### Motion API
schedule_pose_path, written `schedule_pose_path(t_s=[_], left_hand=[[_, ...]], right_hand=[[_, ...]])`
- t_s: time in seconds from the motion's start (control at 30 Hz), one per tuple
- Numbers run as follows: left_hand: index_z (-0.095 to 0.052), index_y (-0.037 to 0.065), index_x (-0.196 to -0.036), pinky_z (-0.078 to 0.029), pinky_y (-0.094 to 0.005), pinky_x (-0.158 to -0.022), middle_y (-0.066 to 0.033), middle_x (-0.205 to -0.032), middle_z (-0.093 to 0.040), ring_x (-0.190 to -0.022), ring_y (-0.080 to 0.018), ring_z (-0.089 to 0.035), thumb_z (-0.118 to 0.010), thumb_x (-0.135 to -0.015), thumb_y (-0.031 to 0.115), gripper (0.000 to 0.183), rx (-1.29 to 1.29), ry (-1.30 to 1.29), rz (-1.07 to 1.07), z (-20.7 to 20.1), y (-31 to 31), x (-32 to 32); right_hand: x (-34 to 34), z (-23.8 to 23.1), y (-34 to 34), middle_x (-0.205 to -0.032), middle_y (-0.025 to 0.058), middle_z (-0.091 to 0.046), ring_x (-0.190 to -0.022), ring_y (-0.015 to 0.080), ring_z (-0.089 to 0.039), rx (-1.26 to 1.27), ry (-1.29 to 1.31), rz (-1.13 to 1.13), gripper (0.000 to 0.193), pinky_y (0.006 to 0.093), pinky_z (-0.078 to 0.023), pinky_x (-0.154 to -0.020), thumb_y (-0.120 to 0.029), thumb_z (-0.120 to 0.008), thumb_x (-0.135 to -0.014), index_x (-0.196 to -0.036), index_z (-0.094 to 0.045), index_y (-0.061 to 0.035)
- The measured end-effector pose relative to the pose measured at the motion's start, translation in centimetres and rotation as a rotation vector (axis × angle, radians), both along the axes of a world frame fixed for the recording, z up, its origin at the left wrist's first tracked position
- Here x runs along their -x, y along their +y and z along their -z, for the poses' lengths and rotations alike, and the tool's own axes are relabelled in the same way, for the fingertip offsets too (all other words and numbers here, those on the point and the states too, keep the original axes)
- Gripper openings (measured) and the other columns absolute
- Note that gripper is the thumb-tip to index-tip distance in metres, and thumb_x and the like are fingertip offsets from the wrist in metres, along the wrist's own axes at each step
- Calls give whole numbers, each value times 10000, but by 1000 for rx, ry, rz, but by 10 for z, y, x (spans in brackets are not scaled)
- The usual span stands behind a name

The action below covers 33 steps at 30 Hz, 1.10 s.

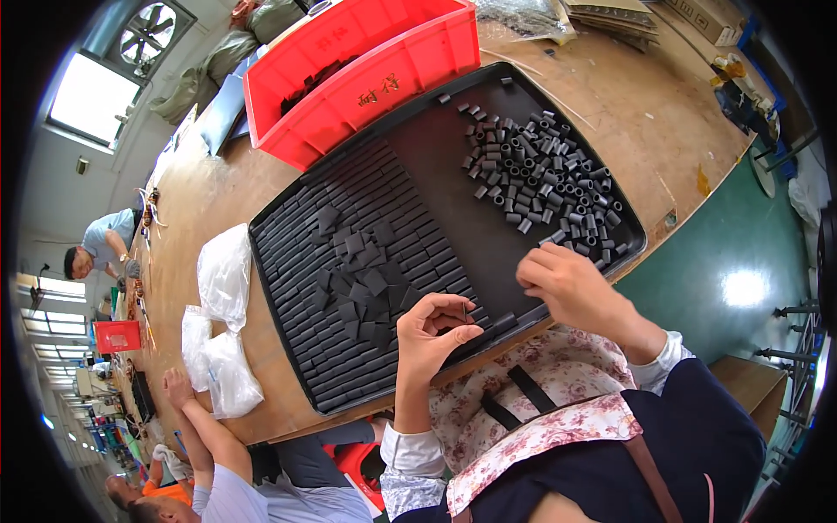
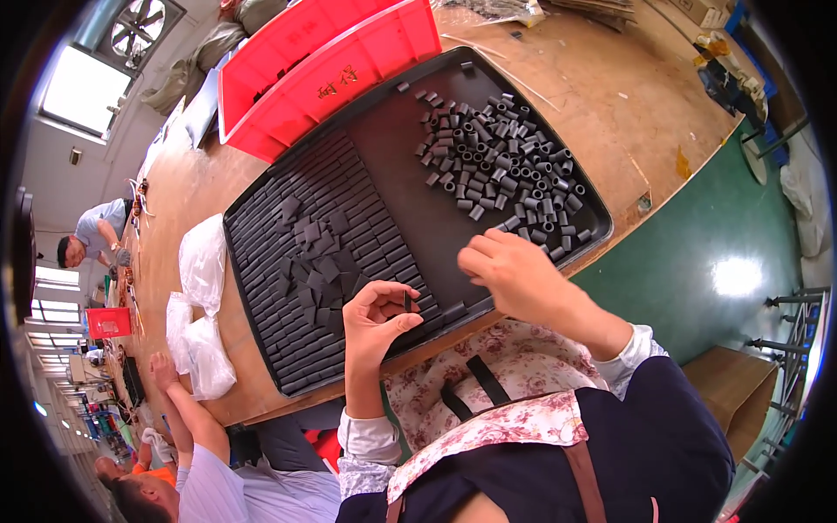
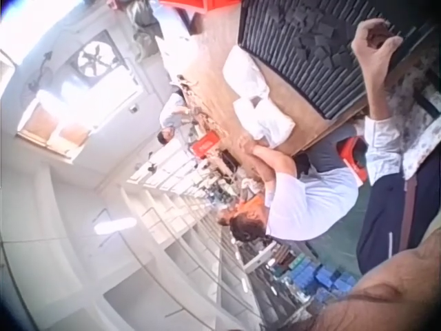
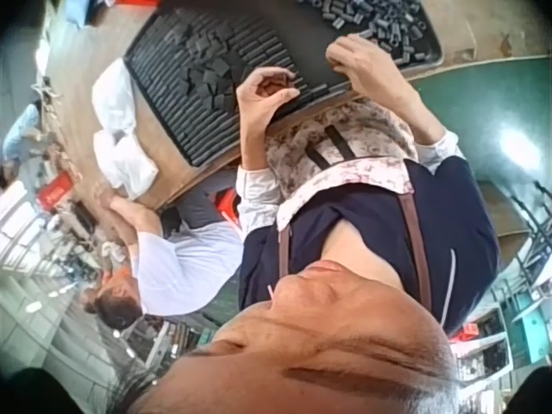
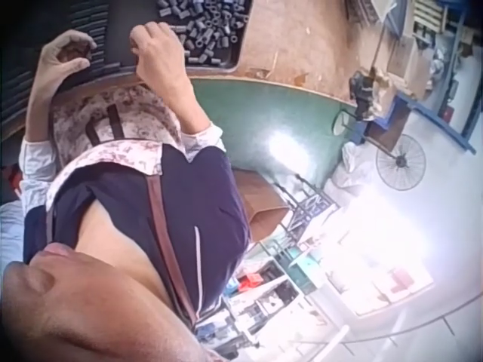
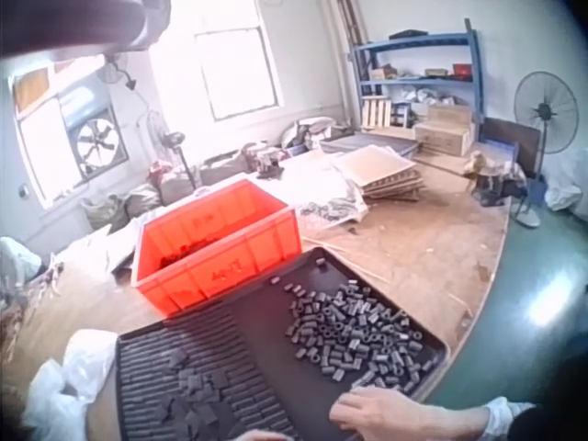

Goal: The person sorts small black industrial components by hand on a tray at a workshop table, separating them into plastic bins and packaging bags.

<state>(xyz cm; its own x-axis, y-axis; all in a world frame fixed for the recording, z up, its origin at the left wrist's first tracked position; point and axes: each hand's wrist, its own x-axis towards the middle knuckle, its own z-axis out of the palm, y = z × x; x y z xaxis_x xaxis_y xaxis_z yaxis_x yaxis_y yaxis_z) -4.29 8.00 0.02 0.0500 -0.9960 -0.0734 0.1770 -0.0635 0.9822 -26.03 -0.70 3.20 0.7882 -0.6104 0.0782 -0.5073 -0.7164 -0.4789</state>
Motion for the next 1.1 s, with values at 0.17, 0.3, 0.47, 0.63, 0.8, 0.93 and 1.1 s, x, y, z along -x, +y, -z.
schedule_pose_path(t_s=[0.17, 0.3, 0.47, 0.63, 0.8, 0.93, 1.1], left_hand=[[-598, -56, -935, -538, -249, -734, -100, -889, -639, -796, -130, -629, -725, -707, -41, 261, -35, 72, 11, -5, -4, 8], [-598, -63, -905, -530, -235, -713, -91, -859, -644, -775, -120, -629, -700, -737, -43, 198, -70, 85, 46, 4, 1, 2], [-601, -37, -882, -518, -221, -693, -64, -819, -637, -742, -97, -614, -730, -719, -11, 209, -51, 23, 15, 1, 1, 4], [-600, -32, -864, -519, -223, -681, -54, -783, -618, -747, -99, -612, -748, -694, -14, 226, -33, 0, -15, 3, 0, 4], [-612, -39, -835, -513, -218, -652, -50, -773, -612, -744, -97, -610, -737, -696, -37, 187, -112, 45, -2, 4, 2, 2], [-619, -48, -851, -505, -202, -639, -37, -772, -607, -723, -85, -596, -726, -702, -52, 183, -63, 24, -14, 6, 3, 1], [-627, -52, -886, -502, -197, -647, -33, -780, -608, -715, -82, -591, -732, -716, -25, 202, -67, 34, 18, 2, 3, 3]], right_hand=[[-33, -3, 11, -887, 51, -563, -805, 242, -529, -12, -426, -156, 407, 333, -445, -709, 63, -625, -612, -988, -597, -92], [-38, 9, 12, -898, 47, -558, -802, 238, -522, 32, -421, -185, 421, 335, -442, -716, 59, -618, -590, -986, -596, -83], [-41, 4, 17, -897, 61, -580, -801, 209, -581, -321, -593, 25, 289, 300, -472, -696, 74, -637, -693, -945, -566, -50], [-38, 5, 14, -898, 49, -592, -834, 83, -568, -866, -830, 166, 156, 237, -480, -744, 33, -618, -804, -934, -541, -5], [-43, 20, 17, -847, 25, -597, -788, 76, -571, -1125, -891, 126, 93, 229, -484, -731, 4, -630, -816, -883, -565, 5], [-43, 14, 17, -846, 41, -620, -784, 86, -587, -775, -792, 126, 76, 234, -491, -727, 21, -640, -795, -855, -594, 16], [-41, 18, 18, -859, 56, -636, -769, 116, -607, -919, -812, 159, 88, 248, -496, -714, 42, -652, -750, -821, -615, 4]])
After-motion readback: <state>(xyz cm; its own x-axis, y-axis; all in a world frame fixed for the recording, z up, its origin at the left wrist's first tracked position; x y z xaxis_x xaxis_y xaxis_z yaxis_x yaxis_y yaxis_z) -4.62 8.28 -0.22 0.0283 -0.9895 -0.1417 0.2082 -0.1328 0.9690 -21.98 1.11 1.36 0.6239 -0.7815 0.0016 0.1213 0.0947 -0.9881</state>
